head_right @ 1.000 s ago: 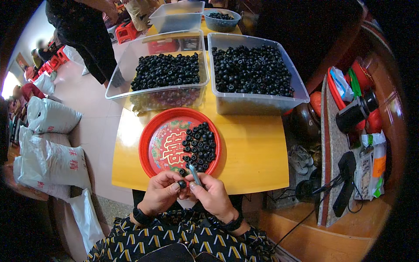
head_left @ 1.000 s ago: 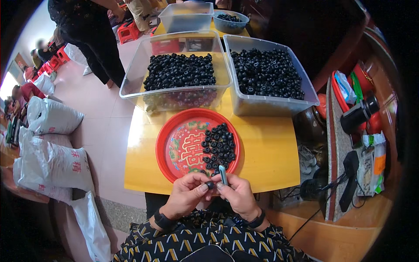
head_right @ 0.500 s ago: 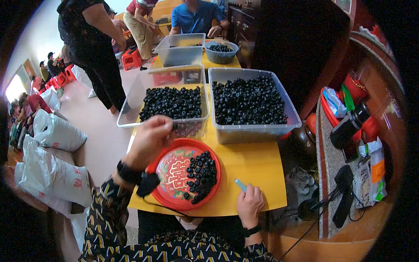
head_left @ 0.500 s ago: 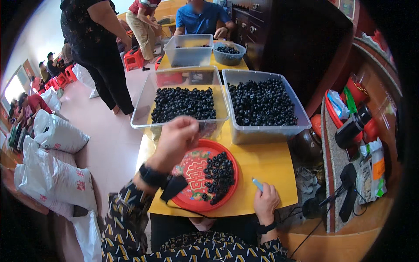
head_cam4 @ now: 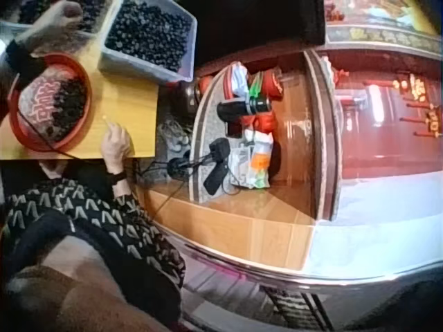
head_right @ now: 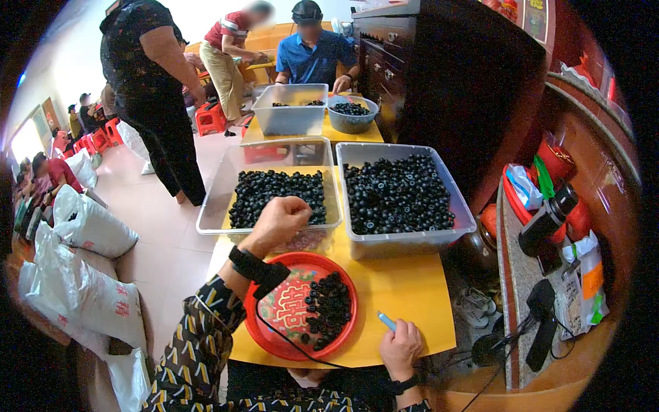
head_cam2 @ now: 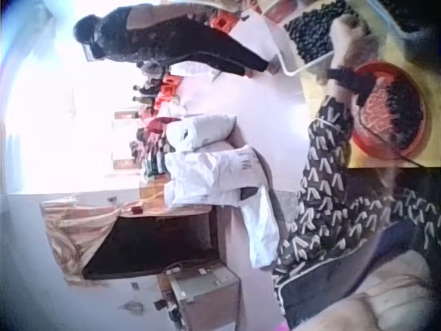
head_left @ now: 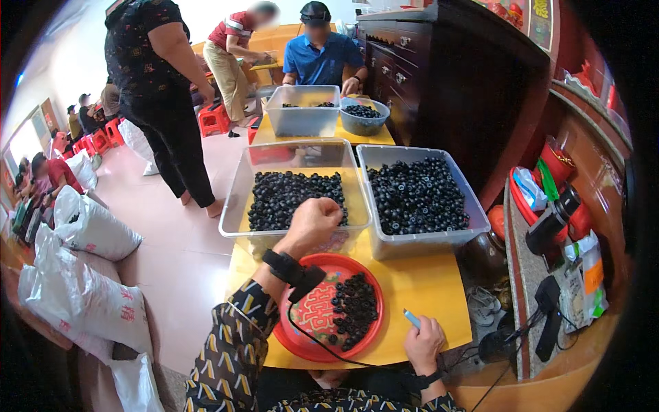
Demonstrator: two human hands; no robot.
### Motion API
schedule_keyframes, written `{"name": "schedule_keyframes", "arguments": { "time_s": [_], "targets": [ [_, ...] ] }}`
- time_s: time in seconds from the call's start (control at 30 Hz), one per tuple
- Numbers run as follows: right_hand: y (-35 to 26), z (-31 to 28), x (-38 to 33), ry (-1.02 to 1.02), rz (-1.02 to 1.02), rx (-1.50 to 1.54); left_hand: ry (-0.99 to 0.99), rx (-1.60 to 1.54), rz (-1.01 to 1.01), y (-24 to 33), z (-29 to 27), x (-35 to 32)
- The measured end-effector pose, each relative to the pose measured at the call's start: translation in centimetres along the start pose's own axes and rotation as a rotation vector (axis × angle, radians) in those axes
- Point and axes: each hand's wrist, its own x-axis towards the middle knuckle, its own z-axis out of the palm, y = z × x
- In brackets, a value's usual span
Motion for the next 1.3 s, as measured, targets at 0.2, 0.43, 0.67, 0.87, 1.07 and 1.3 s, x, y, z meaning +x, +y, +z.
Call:
{"name": "schedule_keyframes", "arguments": {
  "time_s": [0.2,0.43,0.67,0.87,1.07,1.3],
  "targets": [
    [-0.3,0.2,0.2,-0.027,0.010,-0.042,-0.006,-0.166,-0.010,-1.1,-0.7,0.3],
    [-0.2,0.3,0.6,-0.024,-0.006,-0.085,-0.178,-0.688,-0.312,-1.9,-2.5,1.4],
    [-0.2,0.1,0.5,-0.082,0.031,-0.128,-0.374,-0.262,-0.243,-0.2,-2.6,2.6],
    [-0.3,0.0,0.8,-0.091,0.018,-0.071,-0.404,-0.344,-0.372,-0.5,-1.9,6.6],
    [0.1,0.0,0.6,-0.110,0.011,0.004,-0.516,-0.256,-0.405,-3.4,0.7,8.6],
    [-0.1,-0.9,0.8,-0.116,0.043,0.031,-0.708,0.080,-0.439,-3.3,1.3,10.2]
  ]
}}
